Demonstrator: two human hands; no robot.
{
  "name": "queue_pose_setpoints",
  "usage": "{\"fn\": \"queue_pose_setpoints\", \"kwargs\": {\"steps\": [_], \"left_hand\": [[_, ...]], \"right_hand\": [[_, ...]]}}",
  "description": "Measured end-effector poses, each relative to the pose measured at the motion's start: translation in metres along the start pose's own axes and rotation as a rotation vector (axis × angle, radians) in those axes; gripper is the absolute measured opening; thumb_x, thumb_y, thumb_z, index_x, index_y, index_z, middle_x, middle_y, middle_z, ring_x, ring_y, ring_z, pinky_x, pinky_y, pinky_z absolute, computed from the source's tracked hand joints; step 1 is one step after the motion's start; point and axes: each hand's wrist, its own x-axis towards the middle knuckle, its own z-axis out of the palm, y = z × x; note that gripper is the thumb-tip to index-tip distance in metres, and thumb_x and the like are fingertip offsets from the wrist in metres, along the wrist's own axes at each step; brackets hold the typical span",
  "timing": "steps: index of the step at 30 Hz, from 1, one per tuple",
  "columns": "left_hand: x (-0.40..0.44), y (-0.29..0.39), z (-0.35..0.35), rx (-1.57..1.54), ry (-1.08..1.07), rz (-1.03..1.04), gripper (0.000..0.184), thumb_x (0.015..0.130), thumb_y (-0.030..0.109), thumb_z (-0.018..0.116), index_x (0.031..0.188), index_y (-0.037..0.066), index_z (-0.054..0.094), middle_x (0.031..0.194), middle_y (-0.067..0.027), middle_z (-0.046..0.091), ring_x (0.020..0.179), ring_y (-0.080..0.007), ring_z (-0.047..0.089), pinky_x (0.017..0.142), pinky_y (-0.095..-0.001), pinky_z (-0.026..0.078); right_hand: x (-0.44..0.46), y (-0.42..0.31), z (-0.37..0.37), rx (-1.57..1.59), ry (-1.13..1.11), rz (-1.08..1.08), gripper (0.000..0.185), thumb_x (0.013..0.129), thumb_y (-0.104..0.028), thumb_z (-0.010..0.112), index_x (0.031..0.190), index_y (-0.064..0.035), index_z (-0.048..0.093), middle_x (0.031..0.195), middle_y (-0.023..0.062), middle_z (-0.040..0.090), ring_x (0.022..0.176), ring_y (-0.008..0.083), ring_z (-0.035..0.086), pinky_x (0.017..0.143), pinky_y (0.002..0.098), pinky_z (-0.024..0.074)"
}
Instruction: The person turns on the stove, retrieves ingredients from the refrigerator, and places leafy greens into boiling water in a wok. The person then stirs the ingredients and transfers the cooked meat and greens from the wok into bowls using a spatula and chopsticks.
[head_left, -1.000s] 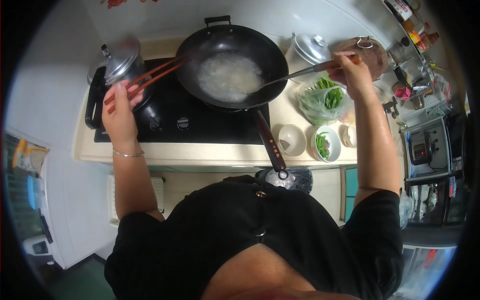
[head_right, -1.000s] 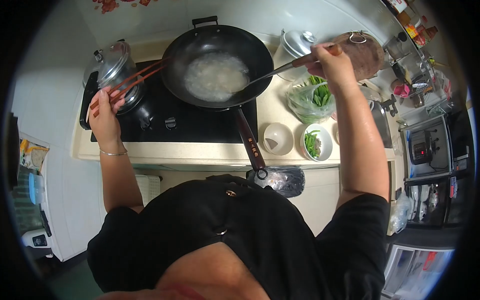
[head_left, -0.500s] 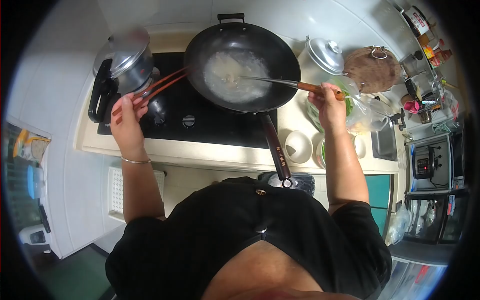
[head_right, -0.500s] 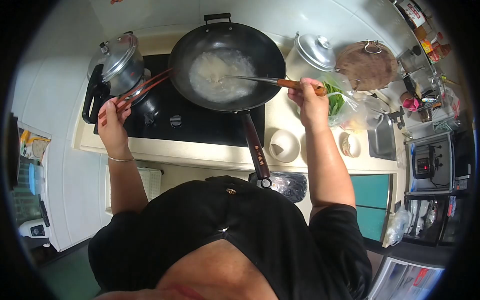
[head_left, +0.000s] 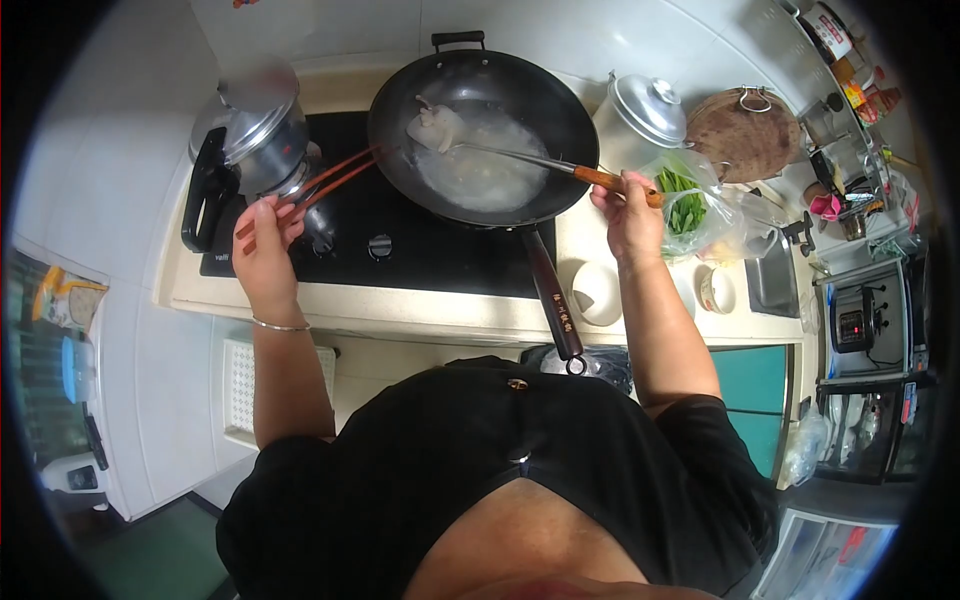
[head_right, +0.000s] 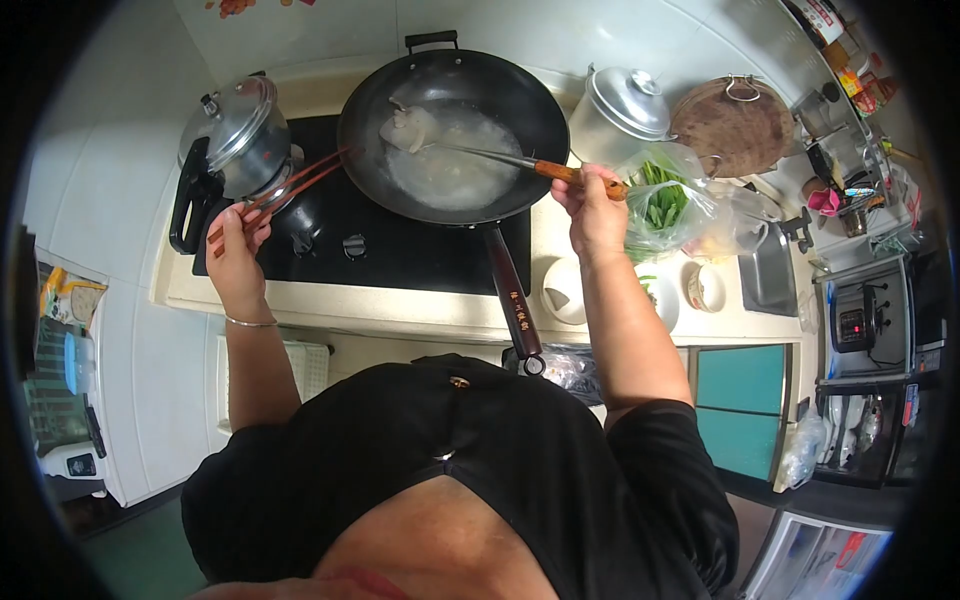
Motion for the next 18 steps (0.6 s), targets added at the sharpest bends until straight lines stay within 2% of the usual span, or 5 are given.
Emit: {"fn": "queue_pose_setpoints", "kwargs": {"steps": [8, 11, 14, 18], "left_hand": [[-0.002, 0.006, 0.000, 0.009, -0.039, 0.004, 0.025, 0.091, 0.020, 0.050, 0.100, -0.003, 0.054, 0.089, -0.0137, 0.062, 0.077, -0.0182, 0.063, 0.064, -0.0223, 0.052], [0.001, 0.007, 0.014, 0.067, -0.092, 0.052, 0.025, 0.090, 0.019, 0.052, 0.101, -0.004, 0.054, 0.091, -0.0127, 0.061, 0.080, -0.0171, 0.061, 0.068, -0.0227, 0.050], [0.016, -0.003, 0.034, 0.147, -0.215, 0.075, 0.023, 0.087, 0.015, 0.054, 0.101, -0.003, 0.058, 0.092, -0.0115, 0.062, 0.081, -0.0140, 0.061, 0.072, -0.0219, 0.049], [0.035, -0.030, 0.056, 0.167, -0.337, 0.119, 0.022, 0.088, 0.016, 0.054, 0.101, -0.001, 0.059, 0.091, -0.0092, 0.063, 0.083, -0.0128, 0.061, 0.071, -0.0221, 0.048]], "right_hand": [[-0.007, -0.019, -0.010, -0.024, -0.046, -0.068, 0.015, 0.084, -0.012, 0.056, 0.093, -0.0026, 0.048, 0.078, 0.0118, 0.056, 0.064, 0.0228, 0.061, 0.061, 0.0340, 0.0550], [-0.012, -0.034, -0.014, -0.048, -0.054, -0.099, 0.016, 0.085, -0.013, 0.056, 0.094, -0.0028, 0.048, 0.078, 0.0123, 0.057, 0.064, 0.0230, 0.061, 0.062, 0.0339, 0.0546], [-0.018, -0.043, -0.019, -0.055, -0.081, -0.133, 0.017, 0.085, -0.013, 0.055, 0.096, -0.0032, 0.047, 0.079, 0.0128, 0.058, 0.065, 0.0230, 0.062, 0.062, 0.0342, 0.0546], [-0.030, -0.048, -0.023, -0.046, -0.040, -0.150, 0.017, 0.086, -0.013, 0.055, 0.096, -0.0032, 0.048, 0.081, 0.0130, 0.059, 0.065, 0.0230, 0.062, 0.061, 0.0340, 0.0544]]}}
